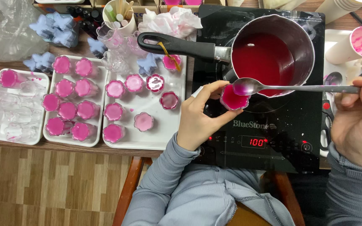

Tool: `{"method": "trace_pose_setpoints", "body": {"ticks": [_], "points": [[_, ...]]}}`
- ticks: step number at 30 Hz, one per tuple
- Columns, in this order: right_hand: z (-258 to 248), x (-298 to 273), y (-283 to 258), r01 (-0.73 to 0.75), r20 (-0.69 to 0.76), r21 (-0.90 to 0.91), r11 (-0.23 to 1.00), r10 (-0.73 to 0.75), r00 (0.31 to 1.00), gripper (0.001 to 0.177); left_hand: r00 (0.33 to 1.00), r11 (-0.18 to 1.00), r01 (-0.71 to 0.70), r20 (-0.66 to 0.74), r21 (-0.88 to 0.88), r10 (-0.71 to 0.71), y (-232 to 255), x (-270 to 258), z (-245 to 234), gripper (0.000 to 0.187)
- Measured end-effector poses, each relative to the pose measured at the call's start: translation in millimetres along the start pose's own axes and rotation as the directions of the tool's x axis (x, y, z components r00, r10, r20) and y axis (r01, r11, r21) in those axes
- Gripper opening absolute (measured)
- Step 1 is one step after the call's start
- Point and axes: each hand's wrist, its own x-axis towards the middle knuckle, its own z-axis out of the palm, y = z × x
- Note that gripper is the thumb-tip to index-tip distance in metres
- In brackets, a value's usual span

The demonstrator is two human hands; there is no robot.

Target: Pouring melted red wax into flower-shaped molds using a spoon and then pouring into a cup.

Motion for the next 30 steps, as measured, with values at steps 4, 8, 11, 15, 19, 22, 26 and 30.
{"method": "trace_pose_setpoints", "body": {"ticks": [4,8,11,15,19,22,26,30], "points": [[4.0,0.0,-7.1,0.025,0.036,-0.058,0.998,-0.023,0.999,0.019,1.0,1.0,0.005,-0.001,-0.003,-0.005,1.2,0.4,-0.4,0.058],[4.0,-2.6,-10.2,0.08,0.097,-0.159,0.984,-0.065,0.993,0.022,1.0,1.0,0.001,0.0,0.011,-0.001,1.0,0.7,0.1,0.057],[0.2,-5.1,-8.5,0.12,0.116,-0.193,0.974,-0.099,0.988,0.023,1.0,1.0,0.001,0.0,0.007,-0.001,0.9,0.4,0.1,0.057],[-13.3,-3.6,3.6,0.089,0.055,-0.085,0.992,-0.084,0.995,0.022,1.0,1.0,0.0,-0.002,0.02,0.0,1.1,0.7,-0.1,0.057],[-15.9,6.5,10.9,0.021,-0.042,0.116,0.993,-0.017,0.999,0.019,1.0,1.0,0.003,-0.004,-0.001,-0.003,1.2,0.5,-0.6,0.057],[-12.8,19.2,11.3,0.058,-0.043,0.122,0.991,-0.053,0.998,0.02,1.0,1.0,-0.015,-0.017,0.017,0.016,1.3,0.3,-1.5,0.057],[-29.1,31.8,28.9,0.045,-0.09,0.057,0.997,-0.04,0.995,0.018,1.0,1.0,-0.01,-0.014,0.016,0.01,2.0,1.0,-3.6,0.057],[0.4,39.2,23.3,0.062,-0.131,-0.118,0.991,-0.078,0.988,0.018,1.0,1.0,-0.006,-0.02,0.014,0.006,3.5,0.5,-6.5,0.057]]}}
